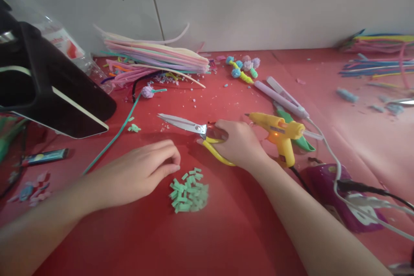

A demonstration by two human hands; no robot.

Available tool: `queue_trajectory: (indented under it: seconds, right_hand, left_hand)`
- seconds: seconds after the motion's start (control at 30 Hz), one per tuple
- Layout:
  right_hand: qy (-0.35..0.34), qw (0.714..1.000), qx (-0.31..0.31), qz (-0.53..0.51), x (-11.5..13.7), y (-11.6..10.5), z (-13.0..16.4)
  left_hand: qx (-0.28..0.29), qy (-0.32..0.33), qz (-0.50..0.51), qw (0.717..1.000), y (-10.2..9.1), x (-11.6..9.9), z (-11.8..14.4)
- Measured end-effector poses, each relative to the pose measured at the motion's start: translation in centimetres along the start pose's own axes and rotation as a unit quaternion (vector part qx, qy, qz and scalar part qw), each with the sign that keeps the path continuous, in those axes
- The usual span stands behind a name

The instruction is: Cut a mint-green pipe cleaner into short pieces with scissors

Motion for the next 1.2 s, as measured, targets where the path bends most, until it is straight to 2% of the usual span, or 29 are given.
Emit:
queue_trajectory:
  seconds: [0.1,0.2,0.33,0.43,0.57,0.73,0.9,1.2]
  right_hand:
    - [0.008,1.000,0.006,-0.010,-0.2,0.1,0.0]
    - [0.019,1.000,0.005,-0.018,-0.5,0.2,0.1]
    - [0.027,0.999,-0.008,-0.016,-0.5,0.1,0.1]
    - [0.051,0.998,-0.029,-0.024,-0.6,-0.3,0.3]
    - [0.067,0.997,-0.030,-0.032,-0.6,-0.4,0.4]
    - [0.048,0.998,-0.039,-0.027,-0.6,-0.4,0.3]
    - [0.020,0.998,-0.043,-0.029,-0.1,-0.4,0.3]
    - [-0.013,0.999,-0.028,-0.013,0.6,-0.4,0.4]
  left_hand:
    - [-0.069,0.020,0.073,0.995,-1.8,1.0,0.2]
    - [-0.136,0.034,0.191,0.972,-3.3,2.7,-0.2]
    - [-0.263,0.081,0.365,0.889,-4.8,5.1,-0.7]
    - [-0.336,0.108,0.401,0.845,-5.1,6.4,-0.6]
    - [-0.372,0.128,0.428,0.814,-4.7,7.5,-0.7]
    - [-0.358,0.128,0.526,0.760,-3.8,8.3,-1.7]
    - [-0.351,0.122,0.545,0.752,-3.6,8.1,-1.9]
    - [-0.323,0.152,0.487,0.797,-3.5,7.9,-2.0]
Point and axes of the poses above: each hand's wrist, its own z-axis away from the middle knuckle, its own y-axis out of the palm, x = y × z, the point moved 8 cm from there along -z, towards the middle knuckle, and after that the axes turned 13 degrees about x, right-handed, at the moved point
